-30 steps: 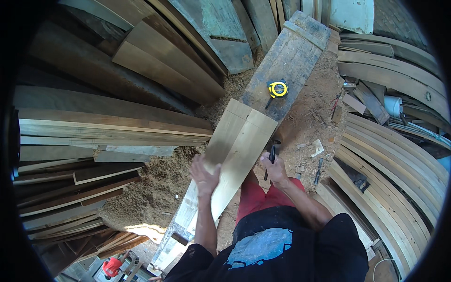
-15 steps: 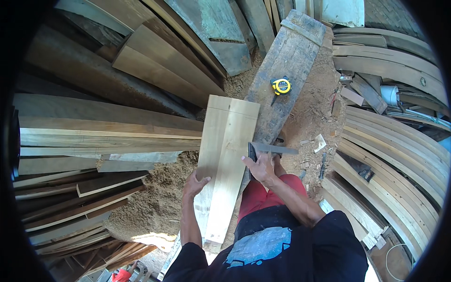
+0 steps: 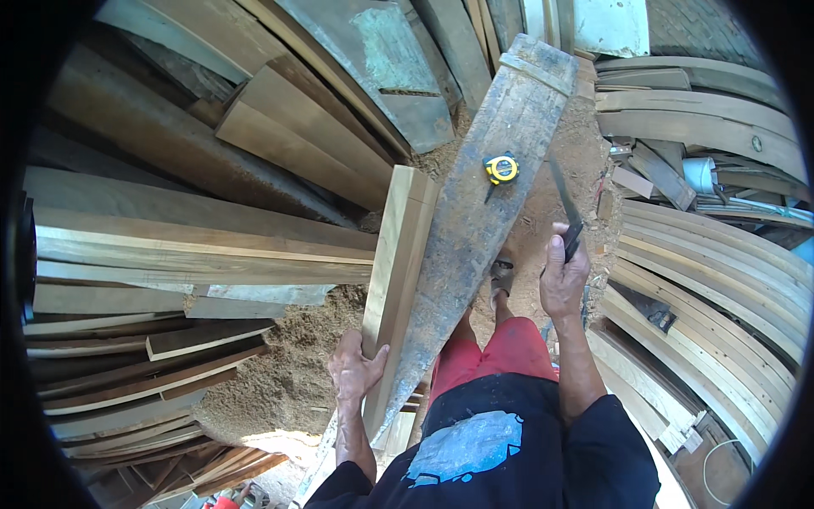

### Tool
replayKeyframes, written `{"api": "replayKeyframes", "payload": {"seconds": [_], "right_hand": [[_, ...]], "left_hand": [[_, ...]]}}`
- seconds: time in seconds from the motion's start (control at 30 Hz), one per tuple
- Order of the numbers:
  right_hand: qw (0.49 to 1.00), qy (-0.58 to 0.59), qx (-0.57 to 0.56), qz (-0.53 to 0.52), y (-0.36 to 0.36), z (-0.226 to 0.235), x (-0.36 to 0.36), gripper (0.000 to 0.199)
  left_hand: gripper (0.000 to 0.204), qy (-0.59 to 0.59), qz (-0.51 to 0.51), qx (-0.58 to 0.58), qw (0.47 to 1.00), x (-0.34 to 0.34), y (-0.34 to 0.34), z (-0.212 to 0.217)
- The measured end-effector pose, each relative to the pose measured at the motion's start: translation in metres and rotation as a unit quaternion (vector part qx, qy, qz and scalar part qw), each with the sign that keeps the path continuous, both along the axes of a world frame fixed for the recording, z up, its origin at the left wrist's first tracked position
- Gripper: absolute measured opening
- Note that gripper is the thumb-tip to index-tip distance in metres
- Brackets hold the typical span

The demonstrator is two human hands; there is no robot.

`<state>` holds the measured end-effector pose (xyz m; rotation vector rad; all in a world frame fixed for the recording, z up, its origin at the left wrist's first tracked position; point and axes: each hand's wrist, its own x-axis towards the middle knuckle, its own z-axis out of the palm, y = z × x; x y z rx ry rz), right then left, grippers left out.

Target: The person places wooden boards on a workbench, aligns a square ruler against their edges, and marks guide lines on the boards with a pencil.

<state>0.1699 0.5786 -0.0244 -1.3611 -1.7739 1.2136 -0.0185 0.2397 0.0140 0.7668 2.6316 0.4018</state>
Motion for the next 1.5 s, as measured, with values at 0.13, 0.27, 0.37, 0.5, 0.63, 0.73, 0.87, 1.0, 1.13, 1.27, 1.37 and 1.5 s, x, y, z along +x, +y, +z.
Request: {"api": "replayKeyframes", "payload": {"seconds": [0.13,0.27,0.37,0.5,0.63,0.73,0.87,1.0,1.13,1.27,1.37,1.5], "right_hand": [[0.996,0.079,0.031,0.029,-0.005,0.04,-0.019,0.03],[0.985,0.15,-0.027,0.086,-0.01,0.027,-0.028,0.024],[0.963,0.167,-0.166,0.13,-0.023,0.011,-0.047,0.018],[0.948,0.132,-0.218,0.188,-0.031,-0.009,-0.056,0.02],[0.936,0.097,-0.245,0.232,-0.033,-0.011,-0.064,0.017],[0.936,0.049,-0.245,0.25,-0.029,-0.006,-0.061,0.016],[0.934,0.009,-0.257,0.249,-0.036,-0.004,-0.047,0.017],[0.922,-0.012,-0.28,0.267,-0.041,0.004,-0.045,0.009],[0.93,0.005,-0.269,0.252,-0.043,-0.004,-0.053,0.015],[0.916,0.057,-0.315,0.242,-0.046,-0.007,-0.069,0.015],[0.899,0.025,-0.34,0.274,-0.039,0.009,-0.077,0.017],[0.89,0.053,-0.394,0.226,-0.044,0.005,-0.07,0.018]], "left_hand": [[0.044,0.008,-0.032,0.015,0.999,0.018,0.009,-0.001],[0.042,0.003,-0.04,0.014,0.999,0.023,0.009,-0.002],[0.039,0.01,-0.04,0.015,0.999,0.018,0.012,-0.002],[0.049,-0.069,0.019,0.013,0.997,0.001,0.063,-0.002],[0.06,-0.048,-0.058,0.028,0.997,-0.023,0.128,-0.008],[0.058,-0.053,-0.084,0.033,0.994,-0.027,0.13,-0.015],[0.063,-0.123,-0.088,-0.006,0.989,0.0,0.126,-0.007],[0.076,-0.165,-0.038,0.093,0.981,0.016,0.12,-0.008],[0.087,-0.138,-0.045,0.186,0.972,0.013,0.147,0.009],[0.089,-0.084,-0.151,0.129,0.977,0.01,0.17,0.004],[0.08,-0.073,-0.132,0.124,0.981,0.012,0.169,-0.011],[0.073,-0.076,-0.118,0.187,0.972,0.013,0.168,-0.016]]}}
